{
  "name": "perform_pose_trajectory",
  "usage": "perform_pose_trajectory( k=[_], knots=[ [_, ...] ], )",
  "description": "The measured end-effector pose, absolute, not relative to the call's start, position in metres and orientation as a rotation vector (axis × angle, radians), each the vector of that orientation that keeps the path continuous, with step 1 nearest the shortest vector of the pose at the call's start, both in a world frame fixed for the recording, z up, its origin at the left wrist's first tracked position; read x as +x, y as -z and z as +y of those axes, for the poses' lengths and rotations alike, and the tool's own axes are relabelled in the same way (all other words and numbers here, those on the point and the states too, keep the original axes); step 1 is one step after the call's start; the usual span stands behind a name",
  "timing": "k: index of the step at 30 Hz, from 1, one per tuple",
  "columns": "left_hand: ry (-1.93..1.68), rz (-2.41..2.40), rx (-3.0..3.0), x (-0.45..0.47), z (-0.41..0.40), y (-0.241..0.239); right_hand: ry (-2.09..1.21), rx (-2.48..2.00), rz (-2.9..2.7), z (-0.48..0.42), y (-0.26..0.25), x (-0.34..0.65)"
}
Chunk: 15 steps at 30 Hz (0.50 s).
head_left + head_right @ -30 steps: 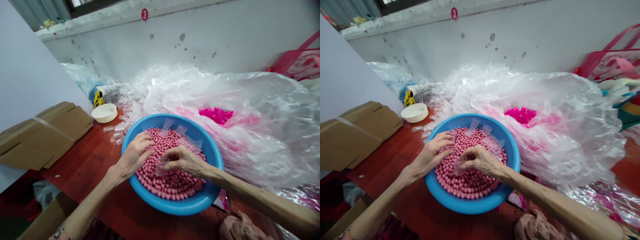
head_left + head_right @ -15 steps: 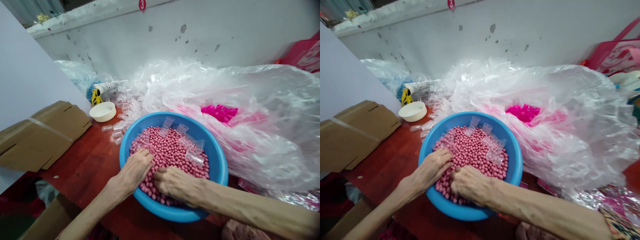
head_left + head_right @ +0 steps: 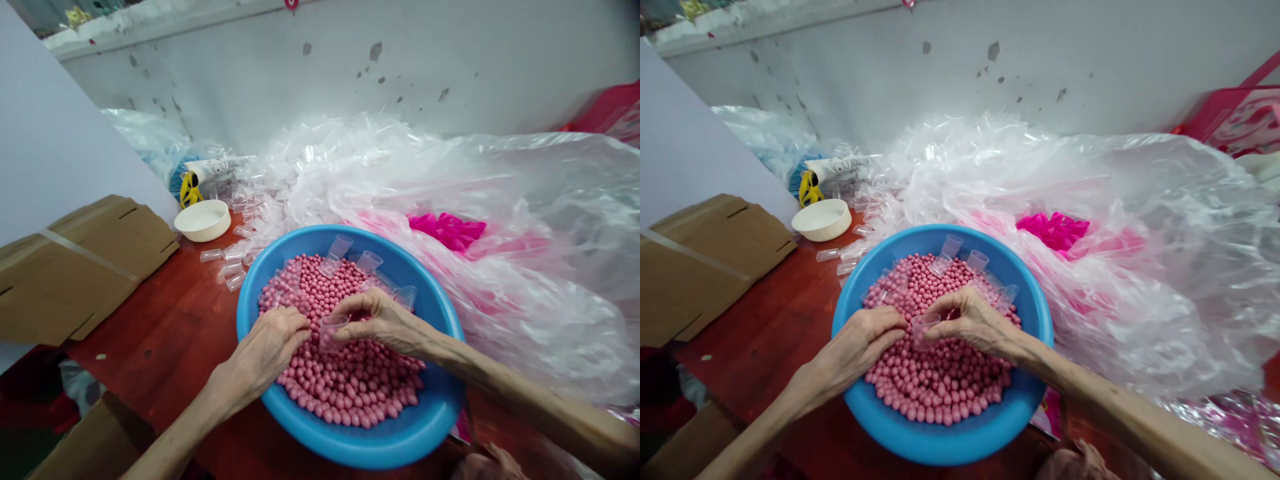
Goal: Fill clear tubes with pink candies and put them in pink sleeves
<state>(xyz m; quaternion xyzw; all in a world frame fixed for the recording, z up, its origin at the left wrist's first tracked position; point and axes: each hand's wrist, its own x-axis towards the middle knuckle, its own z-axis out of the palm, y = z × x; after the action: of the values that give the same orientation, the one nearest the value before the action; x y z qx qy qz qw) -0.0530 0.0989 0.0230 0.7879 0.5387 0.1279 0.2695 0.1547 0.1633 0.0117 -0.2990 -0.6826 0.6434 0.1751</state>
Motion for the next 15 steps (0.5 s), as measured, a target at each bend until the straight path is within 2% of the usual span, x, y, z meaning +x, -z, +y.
perform_pose_trajectory(
  k=[3,7,9,10,12,15],
  knots=[
    [-0.33,1.454,2.146,-0.053,0.099,-0.022,-1.395,-0.904,-2.283,0.17,-0.015,0.155],
    [-0.375,1.506,2.167,-0.053,0.099,-0.017,-0.169,-0.804,-2.967,0.158,-0.009,0.14],
    [-0.403,1.538,2.187,-0.055,0.098,-0.012,0.24,-0.515,-3.159,0.142,0.001,0.127],
    [-0.406,1.544,2.202,-0.056,0.097,-0.01,0.282,-0.37,-3.191,0.134,0.005,0.122],
    [-0.395,1.541,2.234,-0.058,0.096,-0.005,0.125,-0.218,-3.204,0.122,0.012,0.114],
    [-0.397,1.531,2.261,-0.06,0.095,-0.001,-0.52,-0.384,-3.009,0.124,0.009,0.115]
  ],
)
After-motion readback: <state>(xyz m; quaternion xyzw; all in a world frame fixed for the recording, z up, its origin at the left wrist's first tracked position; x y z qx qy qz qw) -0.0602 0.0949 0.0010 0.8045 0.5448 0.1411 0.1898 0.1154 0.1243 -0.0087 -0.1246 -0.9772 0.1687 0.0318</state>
